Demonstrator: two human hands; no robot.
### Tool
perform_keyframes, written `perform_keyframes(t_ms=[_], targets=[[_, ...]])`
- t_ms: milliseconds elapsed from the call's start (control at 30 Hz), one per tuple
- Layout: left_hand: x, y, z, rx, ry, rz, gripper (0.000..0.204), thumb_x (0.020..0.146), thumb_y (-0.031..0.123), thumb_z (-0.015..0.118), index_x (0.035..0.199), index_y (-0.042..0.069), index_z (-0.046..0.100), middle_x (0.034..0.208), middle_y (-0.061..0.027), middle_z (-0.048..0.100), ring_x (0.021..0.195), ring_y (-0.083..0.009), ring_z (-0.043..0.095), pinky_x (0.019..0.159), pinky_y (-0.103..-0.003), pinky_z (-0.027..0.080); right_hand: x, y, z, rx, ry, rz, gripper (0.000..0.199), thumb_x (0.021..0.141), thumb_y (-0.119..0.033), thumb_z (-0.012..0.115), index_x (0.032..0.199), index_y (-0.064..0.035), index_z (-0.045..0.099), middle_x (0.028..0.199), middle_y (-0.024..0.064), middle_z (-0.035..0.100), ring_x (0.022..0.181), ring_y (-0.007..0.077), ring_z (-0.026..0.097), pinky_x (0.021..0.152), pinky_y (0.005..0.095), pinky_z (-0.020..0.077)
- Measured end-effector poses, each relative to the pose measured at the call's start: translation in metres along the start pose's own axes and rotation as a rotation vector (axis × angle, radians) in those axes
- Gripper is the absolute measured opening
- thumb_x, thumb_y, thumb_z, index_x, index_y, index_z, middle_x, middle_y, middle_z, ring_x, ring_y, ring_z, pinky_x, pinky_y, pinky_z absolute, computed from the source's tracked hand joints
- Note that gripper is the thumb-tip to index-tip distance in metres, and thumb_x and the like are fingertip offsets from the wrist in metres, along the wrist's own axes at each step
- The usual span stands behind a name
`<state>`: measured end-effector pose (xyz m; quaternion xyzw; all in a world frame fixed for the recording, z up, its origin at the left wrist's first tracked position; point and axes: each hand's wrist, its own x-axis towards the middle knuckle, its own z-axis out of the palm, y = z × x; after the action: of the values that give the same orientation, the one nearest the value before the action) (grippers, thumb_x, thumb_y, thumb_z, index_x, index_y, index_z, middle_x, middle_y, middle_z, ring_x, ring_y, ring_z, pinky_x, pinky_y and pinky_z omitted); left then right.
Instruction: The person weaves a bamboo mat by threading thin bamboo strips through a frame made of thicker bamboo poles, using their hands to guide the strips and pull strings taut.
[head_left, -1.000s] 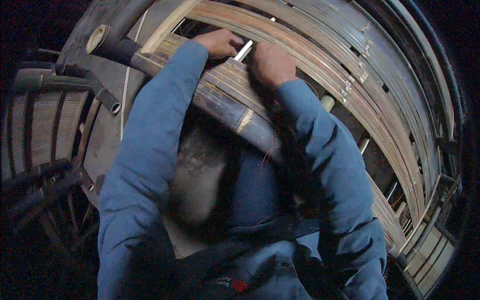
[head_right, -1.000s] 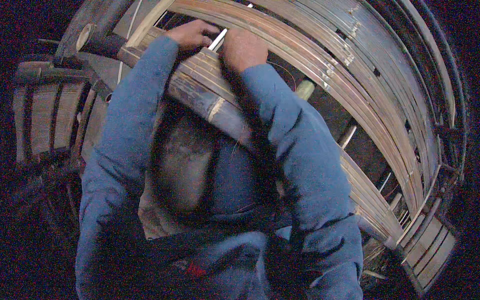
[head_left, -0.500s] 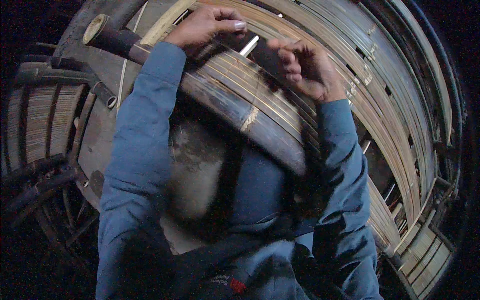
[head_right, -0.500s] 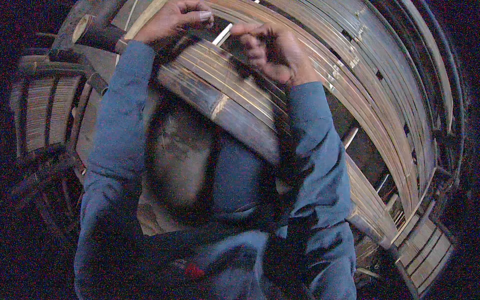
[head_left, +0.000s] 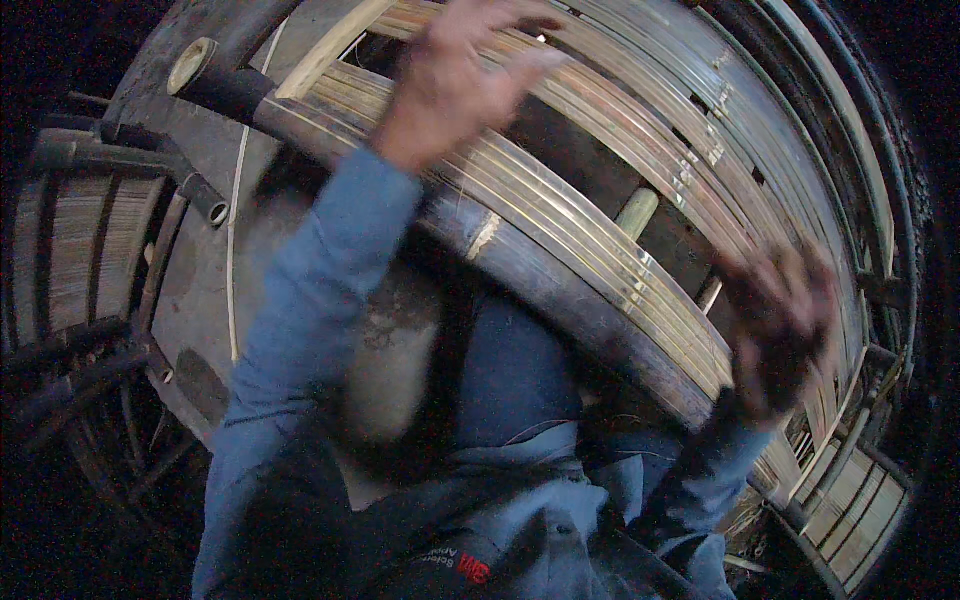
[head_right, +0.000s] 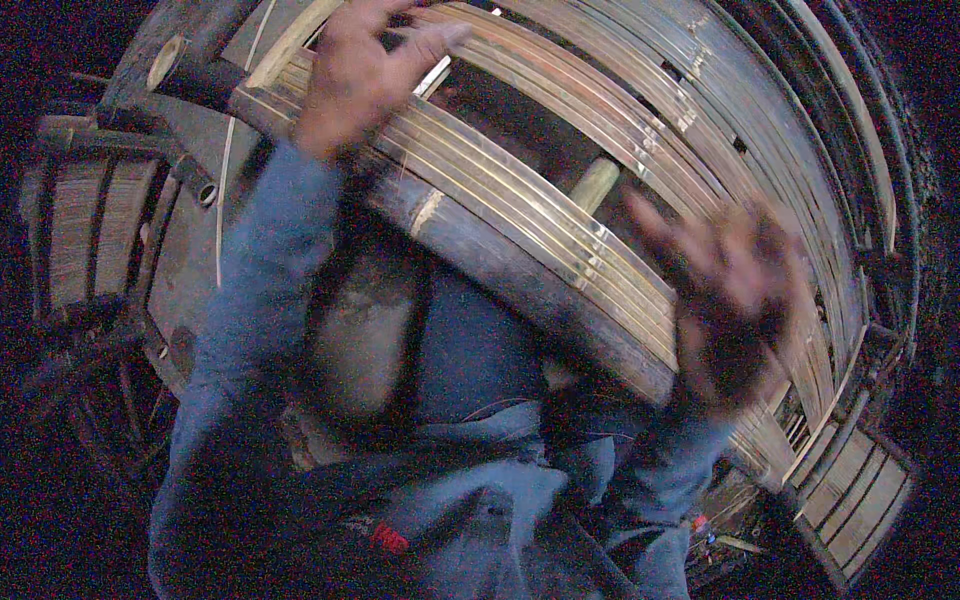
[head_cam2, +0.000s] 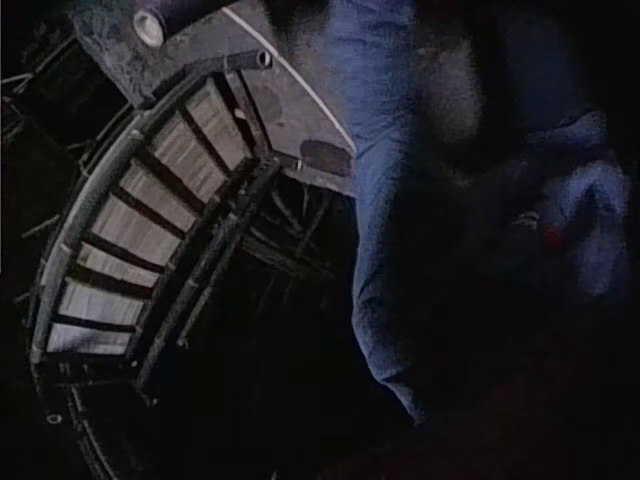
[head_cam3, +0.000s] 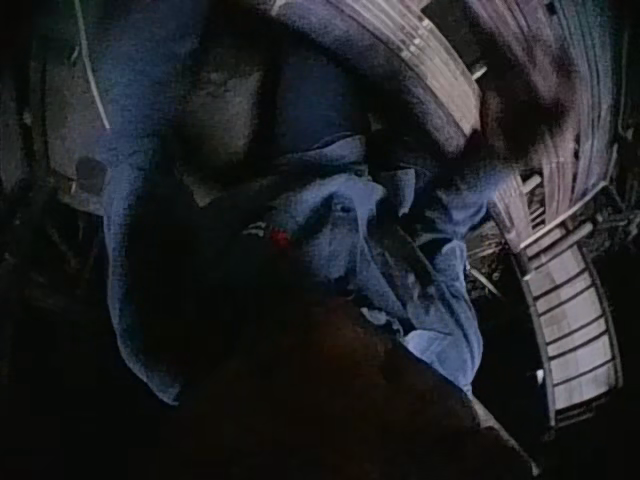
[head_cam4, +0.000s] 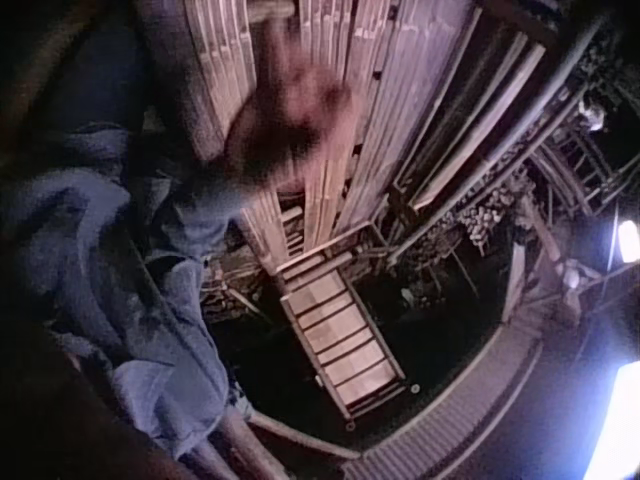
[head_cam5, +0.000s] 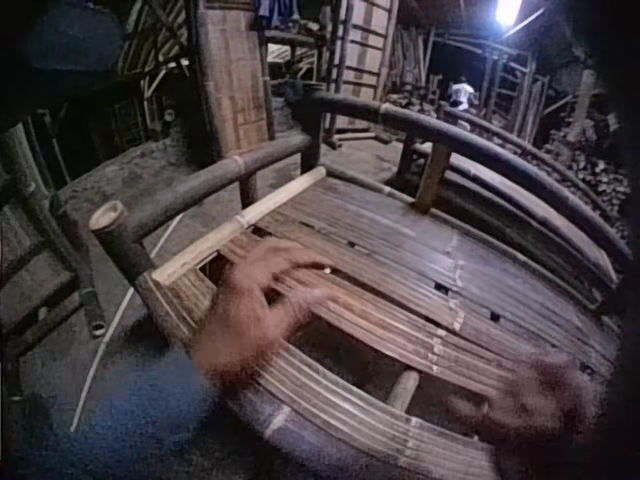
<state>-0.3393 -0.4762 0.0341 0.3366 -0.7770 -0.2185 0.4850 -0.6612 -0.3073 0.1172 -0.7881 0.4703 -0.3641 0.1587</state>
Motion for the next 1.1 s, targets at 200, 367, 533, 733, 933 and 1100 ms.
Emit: perform_keyframes(t_ms=[200, 367, 533, 733, 933, 1100], targets=[[-0.109, 0.084, 0.041, -0.065, -0.255, 0.068, 0.033, 0.087, 0.019, 0.072, 0.117, 0.005, 0.070, 0.107, -0.0151, 0.070, 0.104, -0.0345, 0.065, 0.101, -0.047, 0.047, -0.059, -0.070, -0.075, -3.226, -0.821, -0.305, 0.033, 0.109, -0.024, 0.028, 0.117, 0.0010, 0.048, 0.084, 0.0080, 0.052, 0.067, 0.0184, 0.061, 0.054, 0.0345, 0.0537], [-0.193, 0.068, -0.022, 0.272, -0.222, -0.053, 0.014, 0.084, 0.013, 0.075, 0.076, 0.003, 0.068, 0.073, -0.0103, 0.064, 0.071, -0.0299, 0.060, 0.074, -0.042, 0.048, -0.093, -0.036, -0.054, -3.893, -0.917, -1.097, 0.035, 0.111, -0.026, 0.030, 0.128, -0.0013, 0.048, 0.076, 0.0025, 0.045, 0.056, 0.0128, 0.049, 0.047, 0.0314, 0.0471], [-0.180, 0.147, -0.078, -0.014, -0.100, -0.388, 0.015, 0.088, 0.016, 0.070, 0.082, 0.002, 0.069, 0.072, -0.0099, 0.062, 0.068, -0.0230, 0.059, 0.070, -0.038, 0.049, -0.049, -0.050, 0.070, -3.860, -0.670, -1.922, 0.020, 0.108, -0.026, 0.042, 0.104, -0.0073, 0.049, 0.067, 0.0017, 0.047, 0.062, 0.0190, 0.053, 0.076, 0.0516, 0.0539], [-0.167, 0.193, -0.208, -0.364, -0.291, -0.675, 0.035, 0.094, 0.036, 0.066, 0.076, 0.005, 0.061, 0.074, -0.0092, 0.066, 0.060, -0.0156, 0.057, 0.061, -0.035, 0.049, -0.035, -0.016, 0.052, -3.775, -0.782, -1.017, 0.022, 0.110, -0.022, 0.038, 0.112, -0.0057, 0.052, 0.069, -0.0003, 0.047, 0.068, 0.0185, 0.052, 0.094, 0.0457, 0.0476], [-0.417, 0.186, -0.176, -0.524, -0.096, -1.958, 0.040, 0.102, 0.037, 0.059, 0.093, -0.001, 0.069, 0.077, -0.0087, 0.068, 0.056, -0.0107, 0.054, 0.051, -0.027, 0.046, -0.050, -0.034, 0.078, -3.998, 0.015, -2.243, 0.024, 0.104, -0.019, 0.054, 0.100, 0.0021, 0.064, 0.060, -0.0026, 0.043, 0.053, 0.0090, 0.045, 0.057, 0.0286, 0.0534], [-0.446, 0.182, -0.174, -0.339, 0.196, -1.661, 0.037, 0.097, 0.033, 0.062, 0.115, 0.000, 0.065, 0.072, -0.0024, 0.060, 0.064, -0.0138, 0.057, 0.060, -0.028, 0.048, -0.065, -0.046, 0.089, -3.810, 0.067, -2.504, 0.026, 0.103, -0.022, 0.056, 0.099, 0.0028, 0.065, 0.057, -0.0032, 0.042, 0.048, 0.0063, 0.040, 0.055, 0.0298, 0.0531]])
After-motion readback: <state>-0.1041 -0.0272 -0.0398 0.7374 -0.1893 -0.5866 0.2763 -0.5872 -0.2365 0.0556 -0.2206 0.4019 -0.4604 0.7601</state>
